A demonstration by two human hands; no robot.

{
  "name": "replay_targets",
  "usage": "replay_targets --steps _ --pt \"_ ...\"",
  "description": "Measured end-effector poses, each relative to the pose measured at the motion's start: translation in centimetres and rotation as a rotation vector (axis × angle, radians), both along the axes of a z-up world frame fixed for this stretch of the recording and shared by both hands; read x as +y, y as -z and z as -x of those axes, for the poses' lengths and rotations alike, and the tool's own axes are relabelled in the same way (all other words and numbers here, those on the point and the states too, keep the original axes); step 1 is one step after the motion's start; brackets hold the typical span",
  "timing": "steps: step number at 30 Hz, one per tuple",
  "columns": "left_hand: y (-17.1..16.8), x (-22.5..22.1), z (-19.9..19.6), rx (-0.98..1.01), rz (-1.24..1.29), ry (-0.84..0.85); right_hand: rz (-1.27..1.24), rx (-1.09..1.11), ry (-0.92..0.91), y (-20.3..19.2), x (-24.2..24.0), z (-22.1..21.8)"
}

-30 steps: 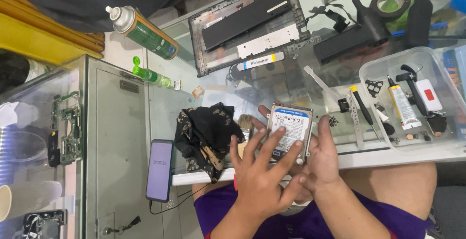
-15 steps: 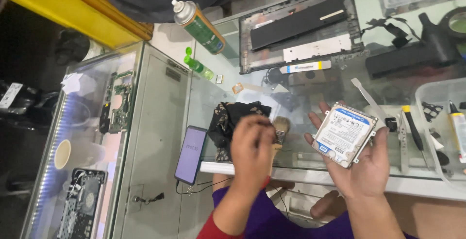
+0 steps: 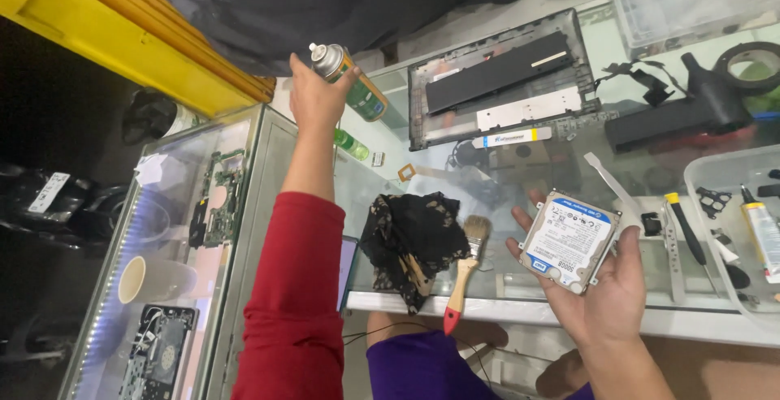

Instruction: Cleaning a laptop hard drive with a brush and cleaning spray on a repair bench.

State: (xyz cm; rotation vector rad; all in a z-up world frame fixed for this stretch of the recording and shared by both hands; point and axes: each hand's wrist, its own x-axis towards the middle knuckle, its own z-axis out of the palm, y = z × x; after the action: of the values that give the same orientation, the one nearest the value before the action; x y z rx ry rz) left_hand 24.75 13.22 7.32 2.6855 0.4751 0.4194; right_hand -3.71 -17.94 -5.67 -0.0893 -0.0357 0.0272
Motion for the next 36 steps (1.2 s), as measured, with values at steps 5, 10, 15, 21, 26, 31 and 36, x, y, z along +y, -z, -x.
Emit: replay_targets --steps 5,10,15,21,26,31,36 --pt "1.4 0.4 -3.2 -0.012 -0.064 -0.039 0.348 0.558 -0.014 -7.2 -0.6 -0.6" --pt "1.6 1.0 -4.1 -0.25 0.017 0.044 0.322 0.542 0.03 -6.9 -1.1 -0.7" --pt "-1.2 2.1 0.0 -0.877 0.471 0.478 0.236 0.474 0.04 -5.2 -0.5 -0.4" --pt "-6.6 -4.0 16.2 -0.849 1.227 0.444 0.073 0.103 0.01 0.3 -0.4 0.1" --pt "-0.2 -6.4 25.2 -0.553 1.135 0.769 0.131 0.117 -0.066 0.7 -0.6 0.1" --pt "3.1 -10.4 29.2 -0.116 0.676 0.82 0.26 0.191 -0.182 0.4 -0.7 0.2" --pt "2.9 -14.4 29.7 0.274 0.387 0.897 0.389 0.455 -0.235 -2.8 -0.3 0.2"
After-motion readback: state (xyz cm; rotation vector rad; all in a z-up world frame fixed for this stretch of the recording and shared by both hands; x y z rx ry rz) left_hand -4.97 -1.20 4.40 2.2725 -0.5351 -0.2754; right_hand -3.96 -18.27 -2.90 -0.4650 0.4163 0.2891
